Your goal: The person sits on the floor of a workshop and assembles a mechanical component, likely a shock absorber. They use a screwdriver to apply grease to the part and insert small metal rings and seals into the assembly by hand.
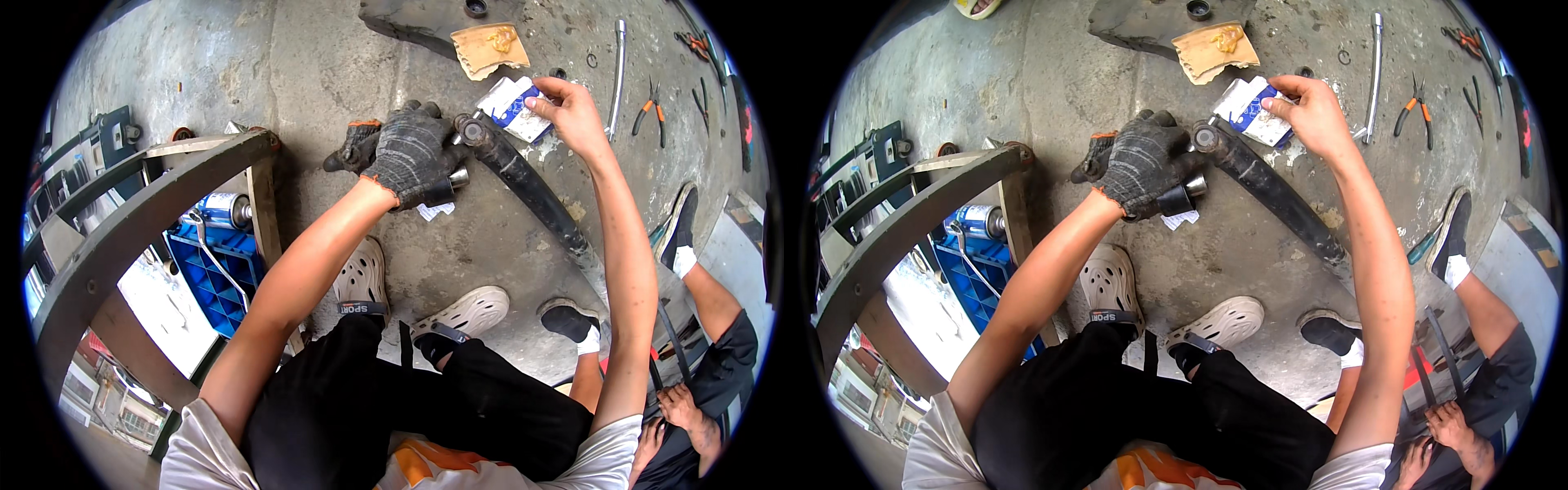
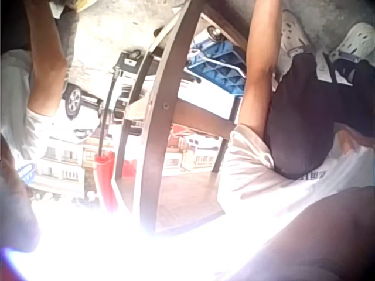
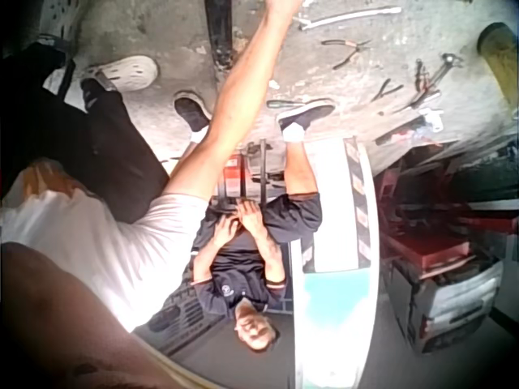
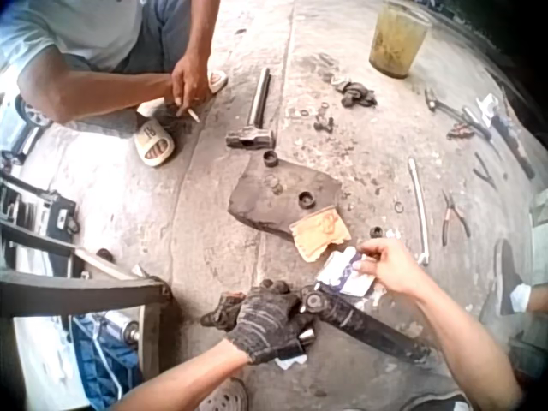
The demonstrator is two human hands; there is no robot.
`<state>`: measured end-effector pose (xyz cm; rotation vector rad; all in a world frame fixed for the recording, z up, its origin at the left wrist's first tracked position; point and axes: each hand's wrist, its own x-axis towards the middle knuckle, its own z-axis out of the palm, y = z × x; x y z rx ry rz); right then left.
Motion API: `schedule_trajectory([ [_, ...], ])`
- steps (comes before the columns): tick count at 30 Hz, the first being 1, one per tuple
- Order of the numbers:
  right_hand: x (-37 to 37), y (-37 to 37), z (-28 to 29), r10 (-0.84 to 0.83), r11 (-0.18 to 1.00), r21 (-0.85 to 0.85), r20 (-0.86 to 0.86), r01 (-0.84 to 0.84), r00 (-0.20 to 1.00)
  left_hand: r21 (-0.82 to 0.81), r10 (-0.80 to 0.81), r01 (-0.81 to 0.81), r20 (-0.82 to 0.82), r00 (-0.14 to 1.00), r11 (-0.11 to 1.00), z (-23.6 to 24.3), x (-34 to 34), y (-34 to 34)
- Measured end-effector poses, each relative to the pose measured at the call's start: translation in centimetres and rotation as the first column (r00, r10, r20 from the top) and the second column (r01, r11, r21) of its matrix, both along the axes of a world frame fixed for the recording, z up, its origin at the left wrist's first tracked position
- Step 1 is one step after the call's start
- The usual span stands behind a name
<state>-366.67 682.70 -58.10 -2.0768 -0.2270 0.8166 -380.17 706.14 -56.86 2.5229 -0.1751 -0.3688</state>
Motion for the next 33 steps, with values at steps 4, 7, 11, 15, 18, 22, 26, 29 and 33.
schedule_trajectory([
  [4, 0.0, 0.4, 0.5, 0.034, 0.999, -0.003, -0.026, -0.034, 0.999, -0.028, 0.007, -0.007, -0.002, 1.000, 1.000, 0.2, 0.0, 0.0],
  [7, 0.0, 0.1, -0.2, 0.029, 1.000, 0.001, -0.005, -0.029, 1.000, -0.034, 0.006, -0.007, -0.010, 1.000, 0.999, 0.2, 0.1, -0.1],
  [11, 0.3, -0.1, -0.2, 0.022, 0.999, 0.028, -0.029, -0.022, 0.999, -0.044, 0.007, -0.007, -0.017, 1.000, 0.999, 0.2, 0.1, -0.1],
  [15, 0.2, 0.4, 0.2, 0.044, 0.999, -0.022, 0.023, -0.043, 0.999, -0.036, 0.009, -0.010, -0.027, 1.000, 0.999, 0.0, 0.0, -0.1],
  [18, 0.3, 0.7, 0.7, 0.064, 0.998, -0.022, 0.021, -0.064, 0.998, -0.018, 0.005, -0.006, -0.046, 0.999, 1.000, 0.0, 0.0, -0.1],
  [22, 0.6, 0.8, 0.9, 0.082, 0.997, 0.017, -0.010, -0.081, 0.997, 0.001, 0.001, -0.001, -0.047, 0.999, 1.000, 0.4, 0.1, -0.2],
  [26, 1.0, 1.0, 1.3, 0.117, 0.993, -0.024, 0.013, -0.116, 0.993, -0.016, 0.012, -0.012, -0.029, 0.999, 1.000, 0.2, 0.0, -0.3],
  [29, 1.3, 0.7, 1.1, 0.127, 0.991, 0.035, -0.039, -0.126, 0.991, -0.006, 0.008, -0.009, -0.038, 0.999, 1.000, 0.2, 0.0, -0.3],
  [33, 2.1, -0.7, 1.4, 0.163, 0.982, 0.120, -0.146, -0.146, 0.976, -0.009, -0.002, 0.001, -0.119, 0.993, 1.000, 0.3, 0.0, 0.1],
])
